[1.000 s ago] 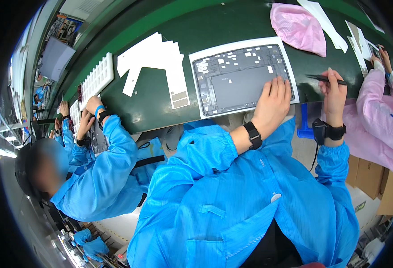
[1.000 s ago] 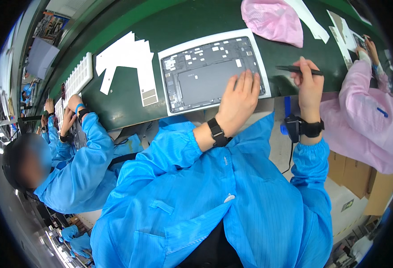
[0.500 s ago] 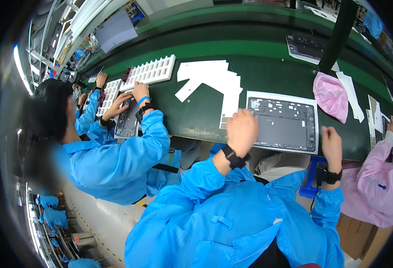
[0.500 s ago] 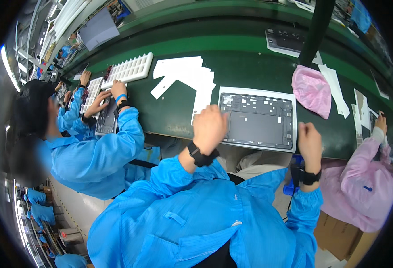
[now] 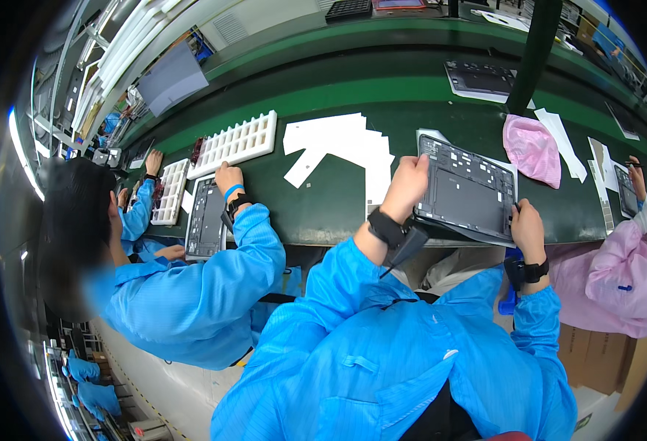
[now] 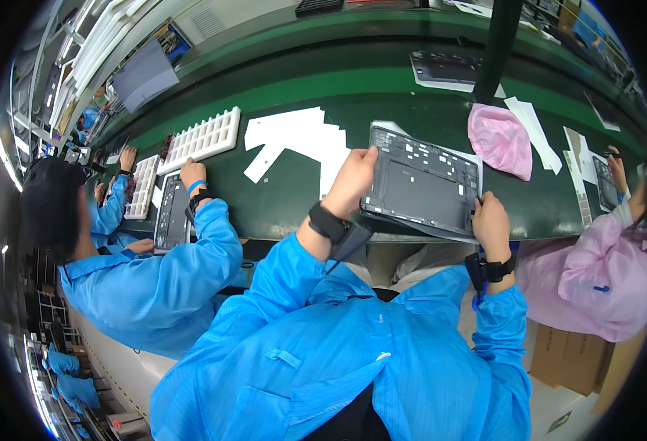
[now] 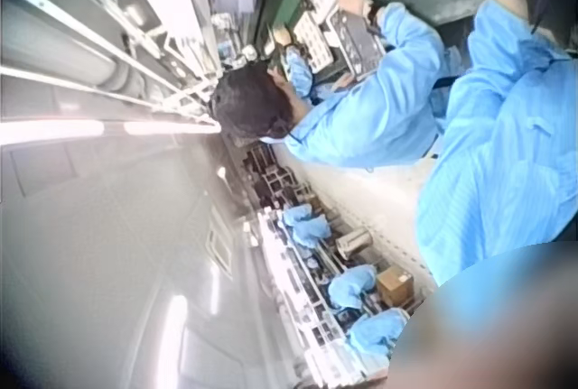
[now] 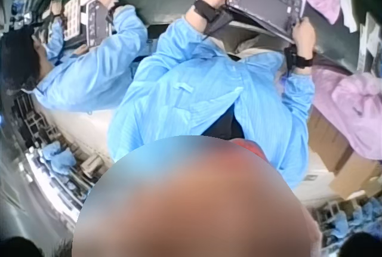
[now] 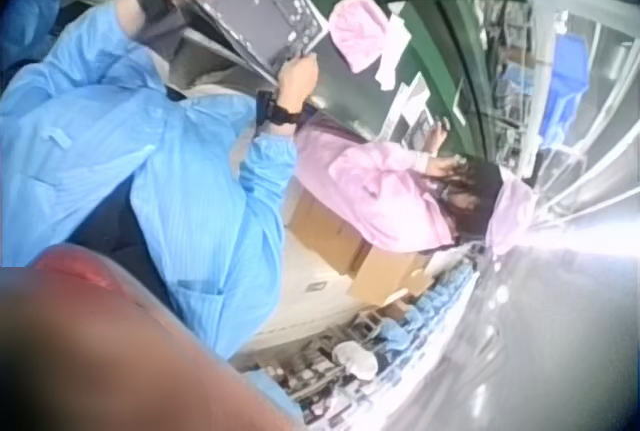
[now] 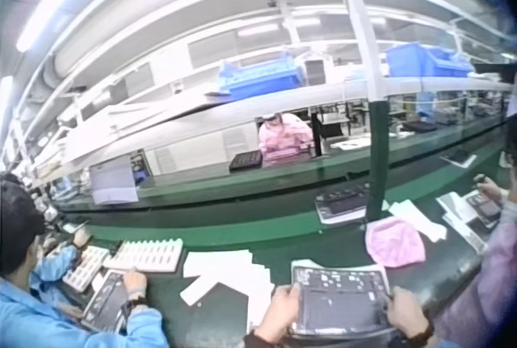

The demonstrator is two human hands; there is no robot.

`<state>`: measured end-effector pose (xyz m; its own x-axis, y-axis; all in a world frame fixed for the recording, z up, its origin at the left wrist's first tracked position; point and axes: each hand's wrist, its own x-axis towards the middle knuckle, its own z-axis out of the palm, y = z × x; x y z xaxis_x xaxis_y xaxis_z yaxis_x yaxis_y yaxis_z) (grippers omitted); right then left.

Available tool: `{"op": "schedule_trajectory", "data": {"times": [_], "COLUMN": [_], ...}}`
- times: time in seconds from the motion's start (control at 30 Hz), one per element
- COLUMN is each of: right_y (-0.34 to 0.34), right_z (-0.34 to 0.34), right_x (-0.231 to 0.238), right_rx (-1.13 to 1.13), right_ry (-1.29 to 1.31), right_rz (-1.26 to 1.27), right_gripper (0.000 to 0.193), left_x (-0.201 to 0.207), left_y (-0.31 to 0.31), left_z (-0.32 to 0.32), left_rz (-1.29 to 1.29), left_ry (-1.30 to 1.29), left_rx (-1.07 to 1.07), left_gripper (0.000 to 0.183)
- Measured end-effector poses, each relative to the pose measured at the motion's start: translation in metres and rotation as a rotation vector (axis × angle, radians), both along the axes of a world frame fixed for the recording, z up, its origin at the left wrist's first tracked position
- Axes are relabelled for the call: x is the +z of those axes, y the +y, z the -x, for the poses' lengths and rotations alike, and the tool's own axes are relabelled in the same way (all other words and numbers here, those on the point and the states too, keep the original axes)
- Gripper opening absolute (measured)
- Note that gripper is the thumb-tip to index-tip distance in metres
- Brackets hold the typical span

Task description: Inspecting and assembling electronic tablet housings using a stylus for quality checks on an assembly line.

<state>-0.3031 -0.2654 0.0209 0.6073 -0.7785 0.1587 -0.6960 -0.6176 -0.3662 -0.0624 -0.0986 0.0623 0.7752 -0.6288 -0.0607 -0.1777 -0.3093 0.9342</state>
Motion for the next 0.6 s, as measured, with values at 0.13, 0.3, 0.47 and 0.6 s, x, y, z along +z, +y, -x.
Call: {"op": "schedule_trajectory", "data": {"times": [0.13,0.3,0.47,0.6], "right_y": [0.012,0.008,0.021,0.023], "right_z": [-0.015,-0.015,-0.015,-0.010], "right_x": [0.008,0.007,-0.006,-0.014], "right_rx": [-0.023,-0.001,0.096,0.096], "right_ry": [-0.017,-0.103,-0.196,-0.191], "right_rz": [-0.022,-0.079,0.155,0.220], "right_gripper": [0.021,0.024,0.021,0.017], "left_x": [0.006,0.086,0.104,0.040], "left_y": [-0.030,-0.033,-0.036,-0.045], "left_z": [-0.046,-0.130,-0.298,-0.426], "left_rz": [0.026,0.011,0.181,0.020], "left_ry": [-0.061,-0.318,-0.182,-0.245], "left_rx": [-0.161,-0.139,-0.136,-0.042], "left_gripper": [0.036,0.028,0.033,0.044]}}
